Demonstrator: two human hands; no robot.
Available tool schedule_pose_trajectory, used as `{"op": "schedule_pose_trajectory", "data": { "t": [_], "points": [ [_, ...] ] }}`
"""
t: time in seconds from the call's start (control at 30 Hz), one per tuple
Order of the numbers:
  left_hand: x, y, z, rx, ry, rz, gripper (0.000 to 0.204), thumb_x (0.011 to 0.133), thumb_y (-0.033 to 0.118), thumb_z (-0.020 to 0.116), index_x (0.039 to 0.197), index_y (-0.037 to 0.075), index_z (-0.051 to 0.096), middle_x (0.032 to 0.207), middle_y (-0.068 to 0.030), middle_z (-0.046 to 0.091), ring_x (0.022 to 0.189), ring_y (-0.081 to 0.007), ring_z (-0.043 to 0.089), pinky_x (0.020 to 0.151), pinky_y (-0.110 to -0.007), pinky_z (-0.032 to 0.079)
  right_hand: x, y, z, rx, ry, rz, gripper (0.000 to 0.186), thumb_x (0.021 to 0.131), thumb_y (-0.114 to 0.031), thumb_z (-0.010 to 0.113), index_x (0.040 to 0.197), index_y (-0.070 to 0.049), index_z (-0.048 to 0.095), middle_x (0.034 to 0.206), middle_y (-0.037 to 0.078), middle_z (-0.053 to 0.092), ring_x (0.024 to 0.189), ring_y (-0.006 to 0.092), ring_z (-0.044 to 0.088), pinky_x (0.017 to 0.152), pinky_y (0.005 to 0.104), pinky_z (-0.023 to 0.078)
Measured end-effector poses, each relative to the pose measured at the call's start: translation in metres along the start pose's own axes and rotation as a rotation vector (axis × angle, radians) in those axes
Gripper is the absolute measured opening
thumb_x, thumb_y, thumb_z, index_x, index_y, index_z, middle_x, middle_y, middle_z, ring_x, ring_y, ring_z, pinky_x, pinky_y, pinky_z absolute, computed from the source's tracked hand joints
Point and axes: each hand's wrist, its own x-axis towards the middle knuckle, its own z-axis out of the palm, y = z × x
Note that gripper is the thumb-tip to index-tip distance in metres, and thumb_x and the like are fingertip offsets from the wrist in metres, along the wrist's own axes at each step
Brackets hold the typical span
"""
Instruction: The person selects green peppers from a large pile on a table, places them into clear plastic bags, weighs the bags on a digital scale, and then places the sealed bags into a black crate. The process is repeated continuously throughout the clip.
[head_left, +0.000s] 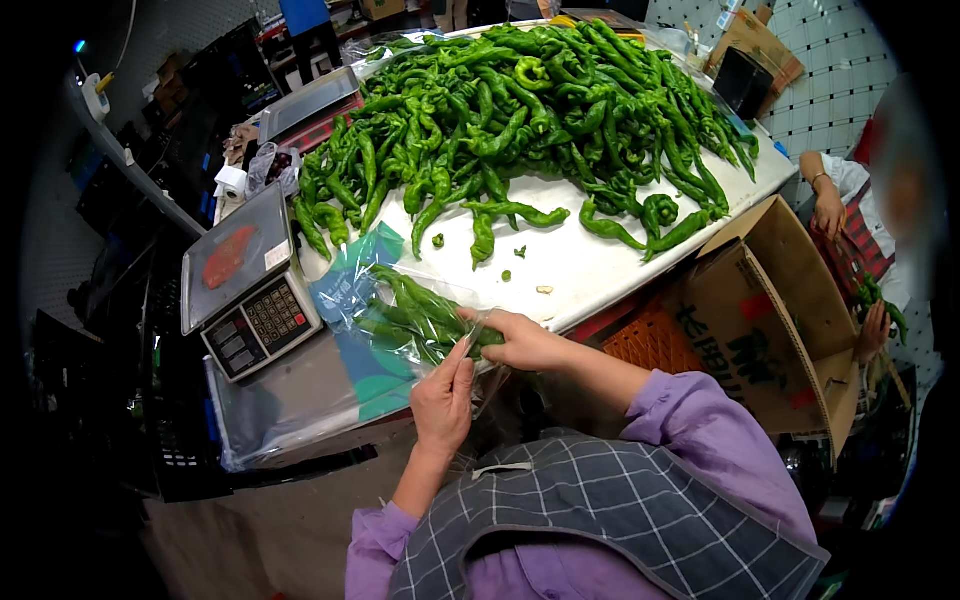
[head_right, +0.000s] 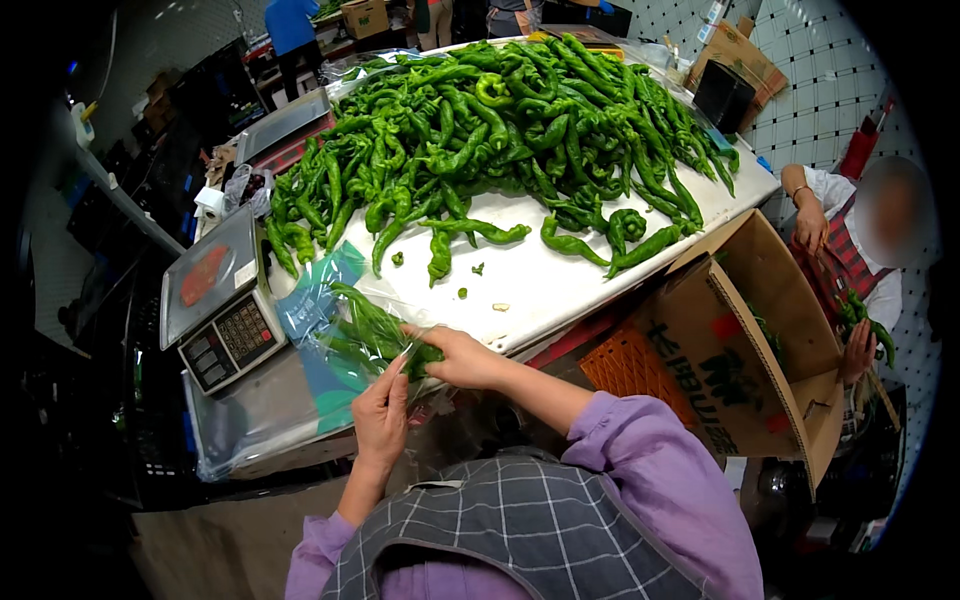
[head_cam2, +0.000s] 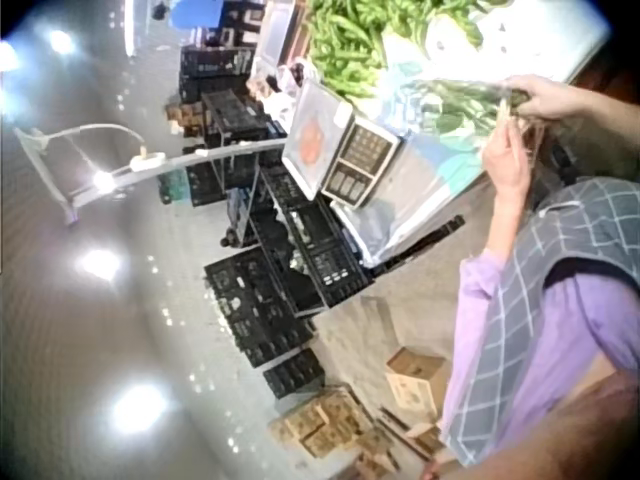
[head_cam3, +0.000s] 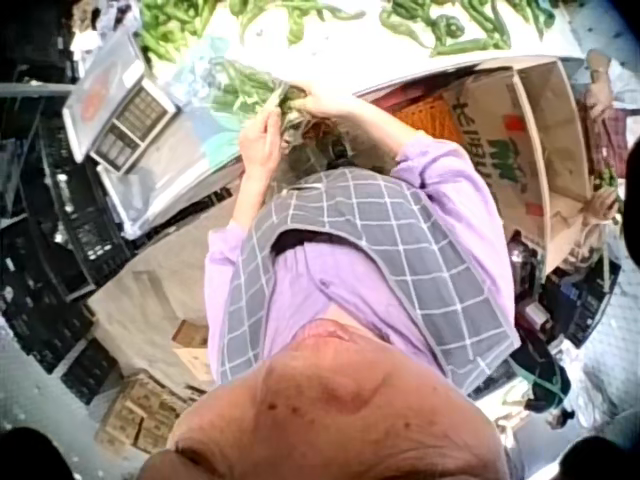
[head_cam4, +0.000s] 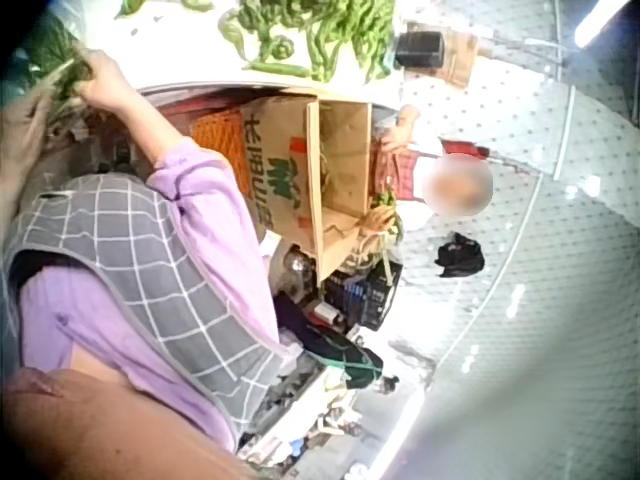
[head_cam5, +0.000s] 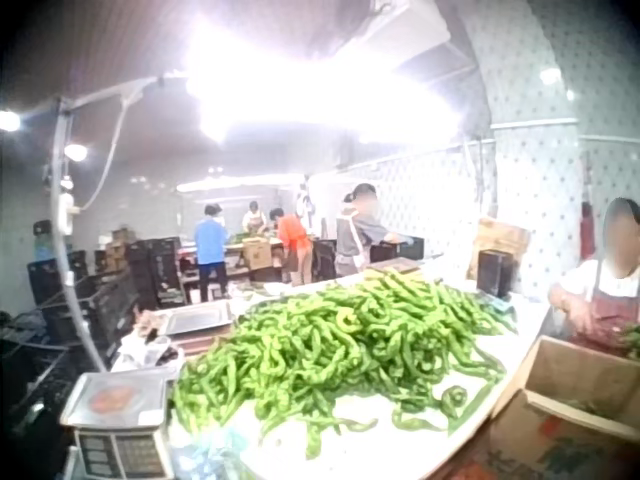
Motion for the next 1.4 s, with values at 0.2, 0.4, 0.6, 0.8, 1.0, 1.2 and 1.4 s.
{"op": "schedule_pose_trajectory", "data": {
  "t": [0.2, 0.4, 0.6, 0.8, 1.0, 1.2, 1.4],
  "points": [
    [-0.008, -0.020, 0.001, -0.065, 0.121, -0.033, 0.028, 0.090, 0.015, 0.051, 0.114, 0.002, 0.057, 0.090, -0.0106, 0.066, 0.069, -0.0128, 0.059, 0.064, -0.025, 0.047, 0.017, -0.011, 0.027, 0.852, -0.208, 0.203, 0.061, 0.081, -0.010, 0.053, 0.137, -0.006, 0.028, 0.103, 0.010, 0.056, 0.091, 0.0152, 0.053, 0.078, 0.0264, 0.044],
    [-0.015, -0.008, 0.000, -0.140, 0.108, -0.078, 0.030, 0.093, 0.015, 0.046, 0.116, -0.003, 0.054, 0.099, -0.0090, 0.062, 0.087, -0.0101, 0.054, 0.076, -0.023, 0.043, 0.039, -0.011, 0.043, 0.303, -0.041, 0.068, 0.057, 0.085, -0.017, 0.052, 0.136, -0.006, 0.029, 0.116, 0.017, 0.053, 0.102, 0.0216, 0.053, 0.084, 0.0274, 0.042],
    [-0.020, -0.016, -0.004, -0.023, 0.110, -0.079, 0.028, 0.092, 0.012, 0.048, 0.115, -0.003, 0.055, 0.101, -0.0079, 0.063, 0.082, -0.0096, 0.054, 0.072, -0.023, 0.043, 0.038, 0.035, 0.059, -0.491, 0.164, -0.411, 0.058, 0.079, -0.016, 0.053, 0.133, -0.006, 0.033, 0.133, 0.020, 0.035, 0.122, 0.0364, 0.036, 0.094, 0.0491, 0.031],
    [-0.022, -0.018, 0.004, 0.203, 0.042, 0.076, 0.025, 0.082, 0.005, 0.056, 0.107, 0.007, 0.062, 0.071, -0.0200, 0.058, 0.058, -0.0197, 0.059, 0.053, -0.032, 0.044, 0.035, 0.058, 0.058, -0.688, 0.244, -0.171, 0.063, 0.070, -0.019, 0.061, 0.128, -0.007, 0.039, 0.124, 0.019, 0.044, 0.111, 0.0346, 0.046, 0.090, 0.0429, 0.039],
    [-0.017, -0.019, 0.012, 0.112, 0.092, 0.088, 0.022, 0.084, 0.007, 0.055, 0.103, 0.004, 0.063, 0.068, -0.0143, 0.062, 0.054, -0.0170, 0.059, 0.052, -0.029, 0.045, 0.056, 0.059, 0.054, -0.774, 0.342, -0.324, 0.054, 0.073, -0.014, 0.056, 0.123, -0.001, 0.040, 0.125, 0.017, 0.042, 0.112, 0.0321, 0.045, 0.088, 0.0429, 0.040],
    [-0.014, -0.016, 0.016, 0.092, 0.024, -0.004, 0.021, 0.084, 0.008, 0.056, 0.103, 0.004, 0.064, 0.066, -0.0151, 0.061, 0.054, -0.0168, 0.057, 0.052, -0.029, 0.043, 0.070, 0.063, 0.033, -0.671, 0.164, -0.064, 0.052, 0.072, -0.017, 0.062, 0.120, -0.009, 0.046, 0.099, 0.011, 0.055, 0.093, 0.0290, 0.053, 0.073, 0.0419, 0.044],
    [-0.011, -0.013, 0.015, 0.087, 0.029, 0.033, 0.021, 0.084, 0.009, 0.056, 0.103, 0.004, 0.063, 0.072, -0.0171, 0.063, 0.059, -0.0213, 0.060, 0.055, -0.029, 0.045, 0.085, 0.061, 0.043, -0.587, 0.493, -0.372, 0.041, 0.072, -0.014, 0.059, 0.112, -0.007, 0.051, 0.092, 0.012, 0.054, 0.089, 0.0313, 0.053, 0.072, 0.0422, 0.044]
  ]
}}
